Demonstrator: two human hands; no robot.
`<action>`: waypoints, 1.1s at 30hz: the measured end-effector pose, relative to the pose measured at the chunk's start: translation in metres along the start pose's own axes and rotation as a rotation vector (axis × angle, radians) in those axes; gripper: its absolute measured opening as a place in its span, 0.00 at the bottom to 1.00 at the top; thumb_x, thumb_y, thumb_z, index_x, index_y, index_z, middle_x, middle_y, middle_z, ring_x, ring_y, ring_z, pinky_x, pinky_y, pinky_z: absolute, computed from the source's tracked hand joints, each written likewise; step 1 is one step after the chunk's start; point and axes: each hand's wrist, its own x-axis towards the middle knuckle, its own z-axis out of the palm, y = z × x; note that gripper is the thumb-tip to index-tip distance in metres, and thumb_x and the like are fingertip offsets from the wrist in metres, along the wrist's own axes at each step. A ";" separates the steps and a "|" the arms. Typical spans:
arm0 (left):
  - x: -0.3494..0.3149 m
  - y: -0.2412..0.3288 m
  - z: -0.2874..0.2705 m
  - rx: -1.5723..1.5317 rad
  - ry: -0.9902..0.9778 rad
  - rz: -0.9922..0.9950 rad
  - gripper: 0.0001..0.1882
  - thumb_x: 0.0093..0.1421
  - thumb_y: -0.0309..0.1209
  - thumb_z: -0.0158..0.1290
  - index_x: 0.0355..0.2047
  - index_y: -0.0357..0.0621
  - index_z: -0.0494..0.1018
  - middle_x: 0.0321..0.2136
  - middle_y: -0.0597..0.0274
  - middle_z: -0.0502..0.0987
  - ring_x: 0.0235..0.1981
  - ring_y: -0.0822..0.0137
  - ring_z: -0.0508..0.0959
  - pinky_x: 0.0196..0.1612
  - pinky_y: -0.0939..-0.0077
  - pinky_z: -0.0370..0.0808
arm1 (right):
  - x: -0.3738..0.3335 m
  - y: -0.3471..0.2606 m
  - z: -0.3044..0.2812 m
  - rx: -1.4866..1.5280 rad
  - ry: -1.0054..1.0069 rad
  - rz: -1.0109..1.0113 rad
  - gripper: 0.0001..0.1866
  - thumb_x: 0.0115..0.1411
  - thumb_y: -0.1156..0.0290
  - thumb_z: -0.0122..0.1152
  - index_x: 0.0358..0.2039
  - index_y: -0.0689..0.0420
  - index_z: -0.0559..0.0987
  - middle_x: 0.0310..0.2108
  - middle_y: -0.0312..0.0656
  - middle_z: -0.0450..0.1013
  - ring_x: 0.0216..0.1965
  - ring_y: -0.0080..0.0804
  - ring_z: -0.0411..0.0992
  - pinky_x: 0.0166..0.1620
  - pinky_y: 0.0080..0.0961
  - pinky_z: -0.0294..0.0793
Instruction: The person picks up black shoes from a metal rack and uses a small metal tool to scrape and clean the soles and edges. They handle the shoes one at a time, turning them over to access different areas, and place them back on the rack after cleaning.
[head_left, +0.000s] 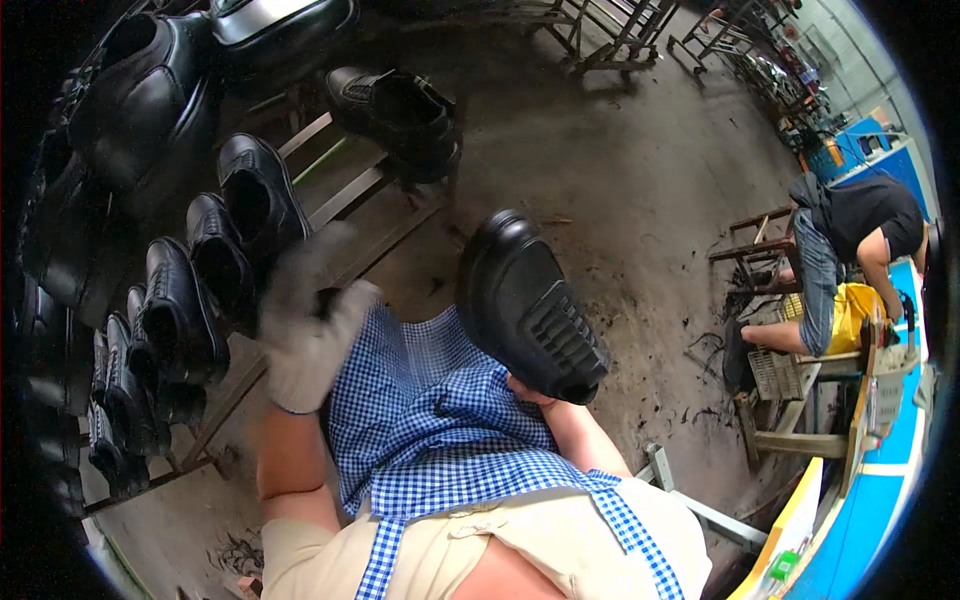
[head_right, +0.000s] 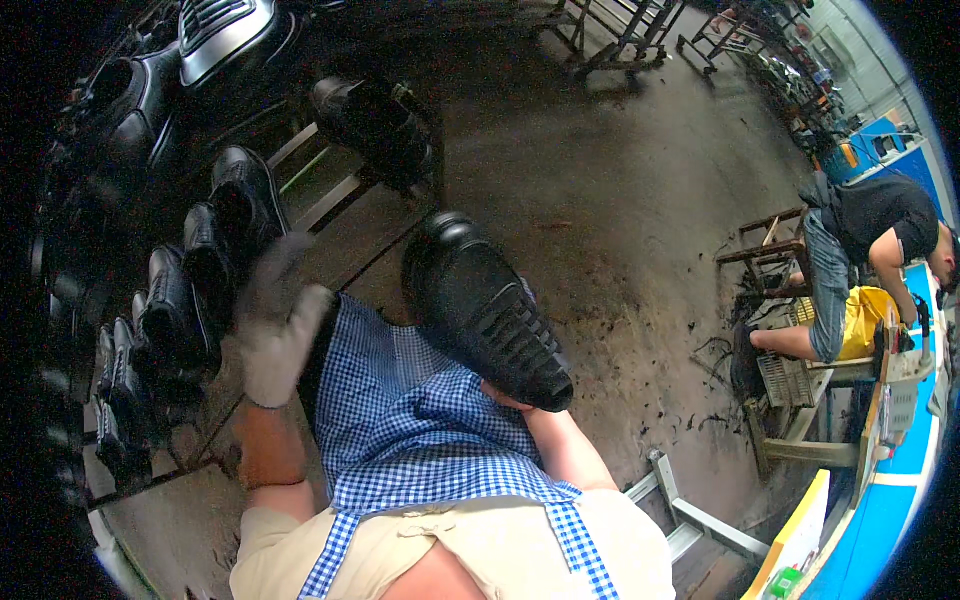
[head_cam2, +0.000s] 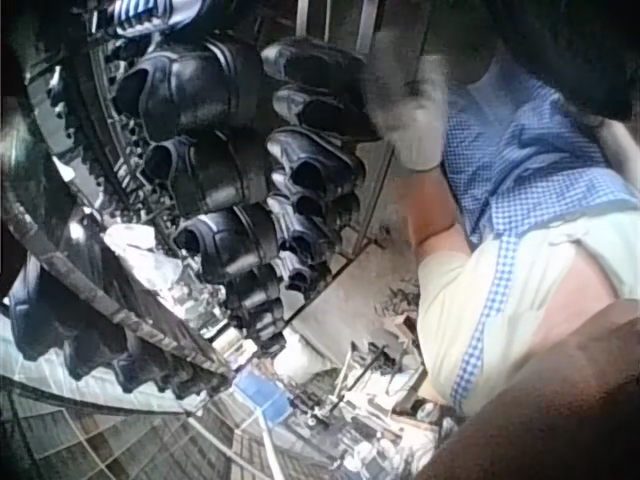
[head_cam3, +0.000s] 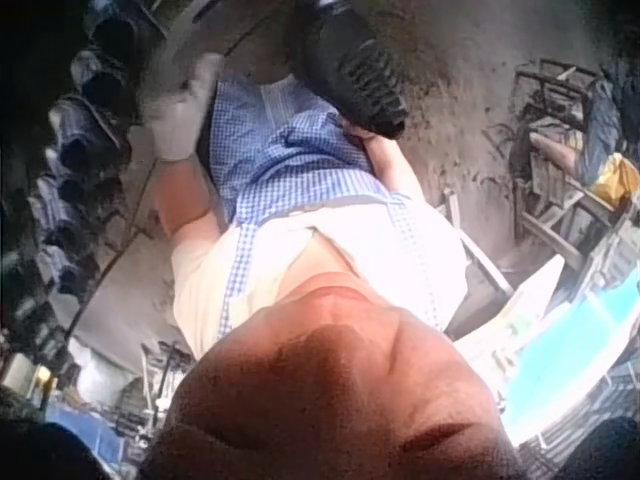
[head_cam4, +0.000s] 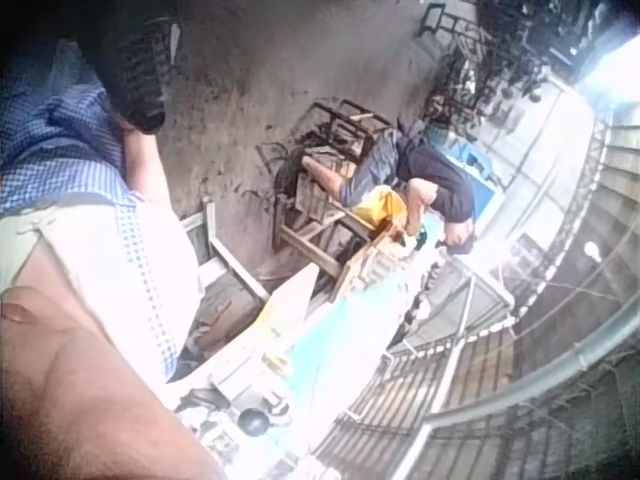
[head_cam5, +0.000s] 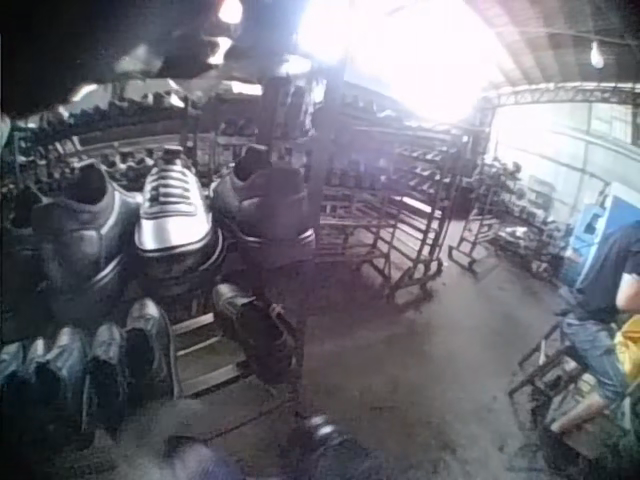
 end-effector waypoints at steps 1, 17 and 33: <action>-0.002 0.011 0.008 -0.226 -0.094 -0.023 0.31 0.55 0.37 0.60 0.57 0.43 0.65 0.50 0.52 0.73 0.53 0.55 0.73 0.57 0.59 0.71 | 0.002 -0.002 -0.001 0.086 -0.032 0.011 0.36 0.55 0.47 0.49 0.63 0.48 0.65 0.65 0.46 0.58 0.66 0.51 0.52 0.67 0.49 0.48; -0.003 0.070 0.136 -0.940 -0.335 -0.272 0.46 0.39 0.39 0.73 0.58 0.46 0.63 0.50 0.57 0.69 0.53 0.61 0.70 0.58 0.67 0.69 | -0.062 -0.002 -0.010 1.051 -0.102 0.230 0.31 0.57 0.66 0.45 0.63 0.51 0.63 0.65 0.44 0.58 0.67 0.43 0.52 0.69 0.44 0.47; -0.007 0.041 0.073 -0.643 -0.448 -0.439 0.35 0.46 0.32 0.65 0.56 0.43 0.67 0.47 0.55 0.74 0.51 0.61 0.73 0.57 0.67 0.69 | -0.045 0.033 -0.051 1.249 -0.125 0.379 0.39 0.55 0.40 0.56 0.59 0.55 0.68 0.55 0.44 0.70 0.57 0.39 0.67 0.59 0.36 0.67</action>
